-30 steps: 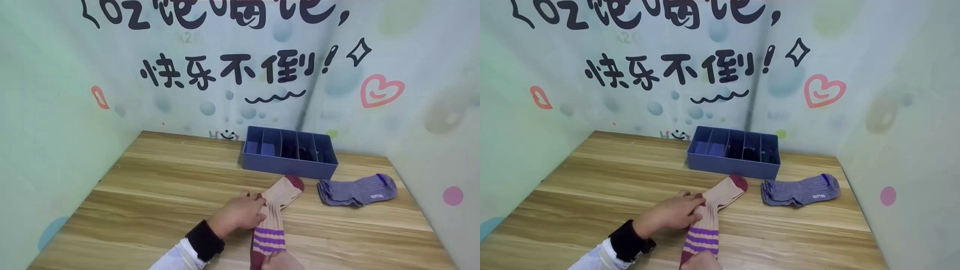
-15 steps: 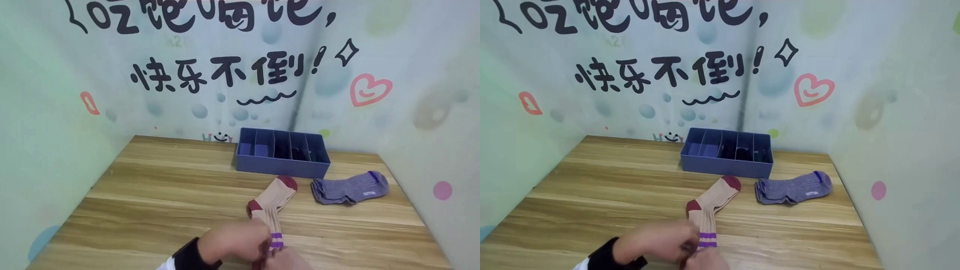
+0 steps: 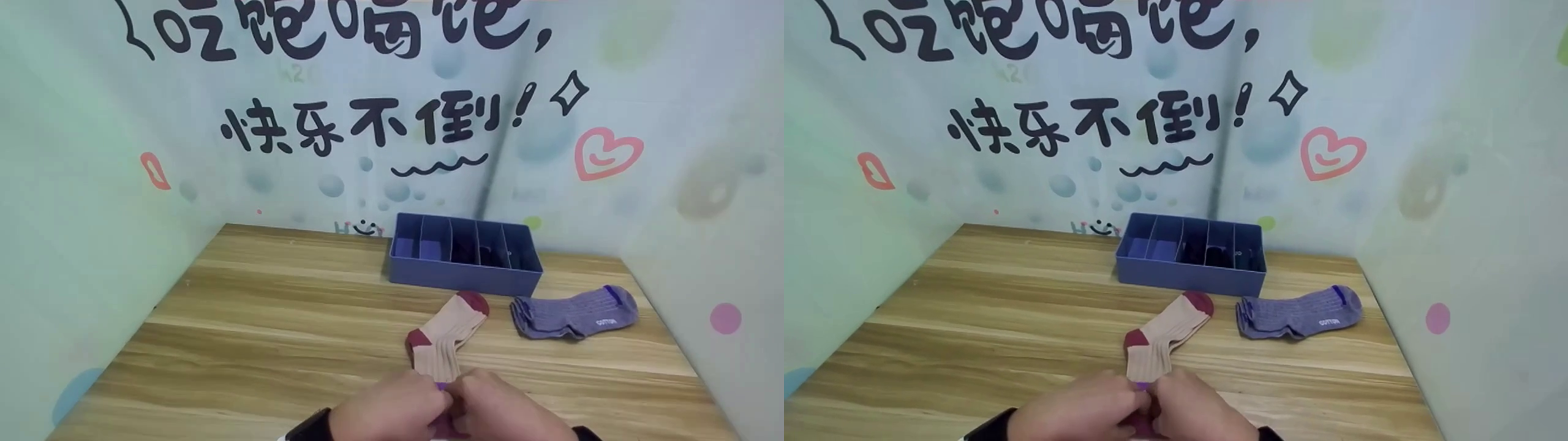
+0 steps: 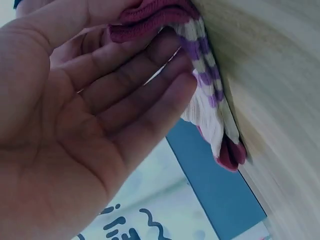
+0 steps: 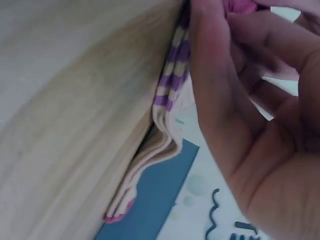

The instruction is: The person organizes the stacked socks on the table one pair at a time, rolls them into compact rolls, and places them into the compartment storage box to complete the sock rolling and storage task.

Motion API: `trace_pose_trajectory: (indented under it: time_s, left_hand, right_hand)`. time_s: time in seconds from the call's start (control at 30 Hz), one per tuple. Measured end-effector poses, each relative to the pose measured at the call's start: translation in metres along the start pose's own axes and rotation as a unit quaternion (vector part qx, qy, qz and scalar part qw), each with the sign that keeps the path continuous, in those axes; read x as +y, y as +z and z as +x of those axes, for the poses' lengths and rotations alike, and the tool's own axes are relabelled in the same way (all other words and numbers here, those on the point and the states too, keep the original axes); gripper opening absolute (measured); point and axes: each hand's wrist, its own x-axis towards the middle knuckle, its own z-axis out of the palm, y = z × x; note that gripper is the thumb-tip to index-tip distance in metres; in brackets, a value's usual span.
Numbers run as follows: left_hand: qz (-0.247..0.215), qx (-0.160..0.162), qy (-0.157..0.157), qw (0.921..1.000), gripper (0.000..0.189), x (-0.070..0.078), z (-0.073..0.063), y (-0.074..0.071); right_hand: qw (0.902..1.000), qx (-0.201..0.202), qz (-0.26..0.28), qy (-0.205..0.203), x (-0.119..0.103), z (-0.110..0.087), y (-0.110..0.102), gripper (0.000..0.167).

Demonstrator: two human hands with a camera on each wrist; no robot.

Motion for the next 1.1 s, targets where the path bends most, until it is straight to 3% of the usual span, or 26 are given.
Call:
trace_pose_trajectory:
  time_s: [0.07,0.1,0.17,0.2,0.23,0.27,0.37,0.4,0.43,0.47,0.57,0.63,0.7,0.73,0.77,0.8,0.9,0.93,0.97,1.03,1.1]
  left_hand:
    - [0.031,0.013,-0.005,0.9994,0.016,0.002,0.0,0.001]
    - [0.047,0.019,-0.008,0.9987,0.016,0.003,0.0,0.001]
    - [0.098,0.029,-0.015,0.9947,0.014,0.007,0.0,0.005]
    - [0.122,0.034,-0.021,0.9918,0.013,0.008,0.0,0.007]
    - [0.146,0.038,-0.025,0.9882,0.012,0.008,0.0,0.009]
    - [0.162,0.043,-0.027,0.9855,0.012,0.008,0.0,0.01]
    - [0.175,0.055,-0.025,0.9826,0.013,0.007,0.0,0.013]
    - [0.161,0.054,-0.02,0.9852,0.015,0.005,0.001,0.013]
    - [0.148,0.053,-0.016,0.9874,0.016,0.004,0.001,0.012]
    - [0.127,0.051,-0.016,0.9905,0.017,0.002,0.001,0.011]
    - [0.069,0.04,-0.022,0.9966,0.022,-0.004,0.003,0.009]
    - [0.042,0.047,-0.027,0.9977,0.024,-0.009,0.003,0.007]
    - [0.029,0.058,-0.028,0.9975,0.024,-0.013,0.004,0.007]
    - [0.029,0.067,-0.026,0.997,0.024,-0.014,0.003,0.007]
    - [0.029,0.074,-0.025,0.9965,0.024,-0.015,0.003,0.007]
    - [0.034,0.082,-0.023,0.9958,0.024,-0.015,0.002,0.007]
    - [0.019,0.076,-0.026,0.9966,0.029,-0.012,-0.002,0.004]
    - [0.008,0.065,-0.028,0.9975,0.03,-0.01,-0.003,0.003]
    - [0.007,0.053,-0.029,0.9982,0.031,-0.008,-0.004,0.002]
    - [0.011,0.029,-0.028,0.9991,0.029,-0.003,-0.004,0.001]
    - [0.034,0.015,-0.022,0.9991,0.021,0.002,-0.002,0.001]
  right_hand:
    - [0.9913,0.03,-0.115,-0.056,-0.002,0.001,0.0,0.012]
    - [0.9769,0.056,-0.189,-0.081,-0.004,0.002,0.001,0.009]
    - [0.9518,0.078,-0.27,-0.122,-0.005,0.002,0.004,0.006]
    - [0.9337,0.082,-0.316,-0.147,-0.005,0.002,0.007,0.006]
    - [0.9081,0.089,-0.371,-0.173,-0.004,0.002,0.011,0.006]
    - [0.8765,0.101,-0.429,-0.194,-0.004,0.002,0.015,0.006]
    - [0.7515,0.142,-0.601,-0.231,-0.002,0.001,0.029,0.014]
    - [0.7203,0.148,-0.638,-0.228,-0.001,0.001,0.034,0.017]
    - [0.7083,0.141,-0.658,-0.214,-0.002,0.0,0.038,0.021]
    - [0.7036,0.129,-0.671,-0.196,-0.002,0.0,0.041,0.025]
    - [0.7083,0.1,-0.682,-0.153,-0.004,0.0,0.045,0.029]
    - [0.7054,0.1,-0.685,-0.154,-0.005,0.002,0.044,0.027]
    - [0.6965,0.116,-0.685,-0.18,-0.003,0.005,0.04,0.02]
    - [0.7005,0.123,-0.677,-0.191,-0.002,0.006,0.037,0.016]
    - [0.7238,0.119,-0.65,-0.198,-0.002,0.007,0.034,0.014]
    - [0.7567,0.108,-0.614,-0.196,-0.001,0.008,0.029,0.012]
    - [0.8942,0.048,-0.419,-0.15,0.0,0.007,0.013,0.005]
    - [0.9285,0.031,-0.348,-0.126,0.0,0.006,0.008,0.006]
    - [0.9544,0.014,-0.28,-0.103,0.0,0.006,0.003,0.007]
    - [0.9825,-0.021,-0.176,-0.056,0.001,0.003,-0.004,0.008]
    - [0.9898,-0.052,-0.13,-0.026,0.001,0.001,-0.01,0.009]
